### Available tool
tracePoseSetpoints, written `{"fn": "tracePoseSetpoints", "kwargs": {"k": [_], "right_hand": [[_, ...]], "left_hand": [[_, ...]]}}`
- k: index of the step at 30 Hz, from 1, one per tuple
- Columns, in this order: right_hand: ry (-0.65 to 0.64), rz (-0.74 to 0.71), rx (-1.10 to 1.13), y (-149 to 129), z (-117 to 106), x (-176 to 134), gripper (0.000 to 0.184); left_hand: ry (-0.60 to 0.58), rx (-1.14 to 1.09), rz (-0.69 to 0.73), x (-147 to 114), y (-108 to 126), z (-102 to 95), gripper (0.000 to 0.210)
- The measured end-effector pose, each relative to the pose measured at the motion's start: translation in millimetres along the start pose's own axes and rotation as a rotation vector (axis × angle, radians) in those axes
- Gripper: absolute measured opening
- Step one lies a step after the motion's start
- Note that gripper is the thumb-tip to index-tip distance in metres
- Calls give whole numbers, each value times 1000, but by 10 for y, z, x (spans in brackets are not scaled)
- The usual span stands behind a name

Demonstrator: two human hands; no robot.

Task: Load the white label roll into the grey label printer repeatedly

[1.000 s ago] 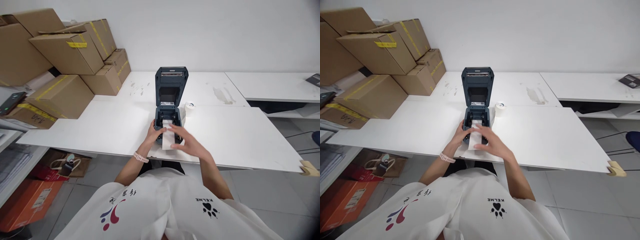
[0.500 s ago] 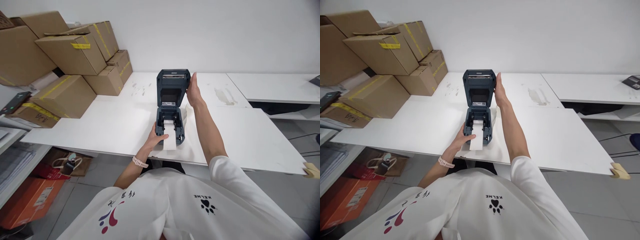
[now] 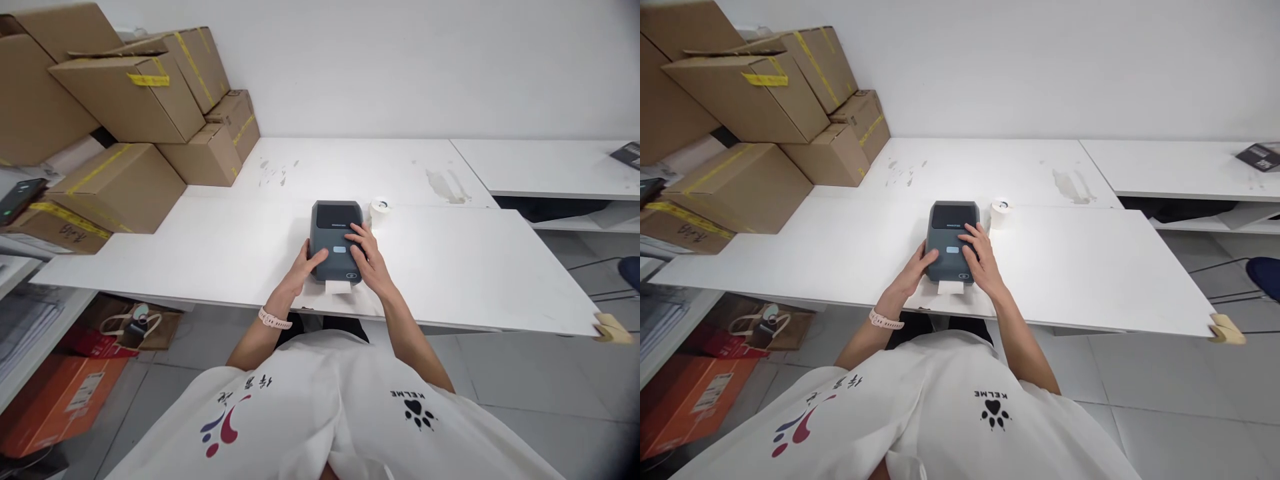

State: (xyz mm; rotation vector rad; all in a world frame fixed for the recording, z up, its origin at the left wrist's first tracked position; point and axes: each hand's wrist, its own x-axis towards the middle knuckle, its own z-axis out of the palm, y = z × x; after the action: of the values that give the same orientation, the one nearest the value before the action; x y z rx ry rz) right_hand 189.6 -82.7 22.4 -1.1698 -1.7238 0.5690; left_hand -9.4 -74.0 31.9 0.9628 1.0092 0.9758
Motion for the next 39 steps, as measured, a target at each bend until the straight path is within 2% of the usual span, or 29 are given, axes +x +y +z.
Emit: {"fn": "tracePoseSetpoints", "kwargs": {"k": [3, 8, 11, 13, 15, 16, 17, 18, 21, 23, 26, 29, 33, 39], "right_hand": [[31, -5, -23, 6, 60, -23, 41], [99, 1, -20, 18, 120, -31, 40], [122, 10, 11, 15, 139, -49, 38], [133, 10, 43, 8, 143, -57, 37], [140, 16, 57, 0, 142, -62, 35], [141, 23, 53, -5, 140, -63, 35], [139, 32, 45, -9, 139, -64, 34], [136, 40, 36, -12, 137, -66, 33], [140, 43, 36, -20, 134, -68, 30], [151, 30, 44, -26, 133, -67, 29], [155, 20, 8, -26, 120, -62, 31], [119, -14, -64, 4, 76, -62, 35], [9, -107, -192, 51, -2, -83, 38], [-21, -131, -440, -49, -19, -133, 29]], "left_hand": [[-30, 72, 57, -40, -19, 46, 77], [-9, 112, 114, -18, -24, 65, 73], [-4, 136, 142, -32, -108, 46, 73], [110, 188, 147, -123, -249, 26, 76], [316, 267, 121, -282, -426, 12, 79], [417, 309, 102, -374, -506, 11, 75], [459, 329, 66, -461, -567, 17, 66], [419, 323, 27, -535, -604, 30, 56], [115, 195, -149, -620, -566, 113, 50], [33, 101, -194, -574, -482, 174, 48], [70, 127, -116, -473, -427, 215, 41], [112, 218, -34, -432, -499, 195, 41], [119, 233, -33, -429, -628, 143, 40], [109, 233, -26, -418, -640, 128, 42]]}}
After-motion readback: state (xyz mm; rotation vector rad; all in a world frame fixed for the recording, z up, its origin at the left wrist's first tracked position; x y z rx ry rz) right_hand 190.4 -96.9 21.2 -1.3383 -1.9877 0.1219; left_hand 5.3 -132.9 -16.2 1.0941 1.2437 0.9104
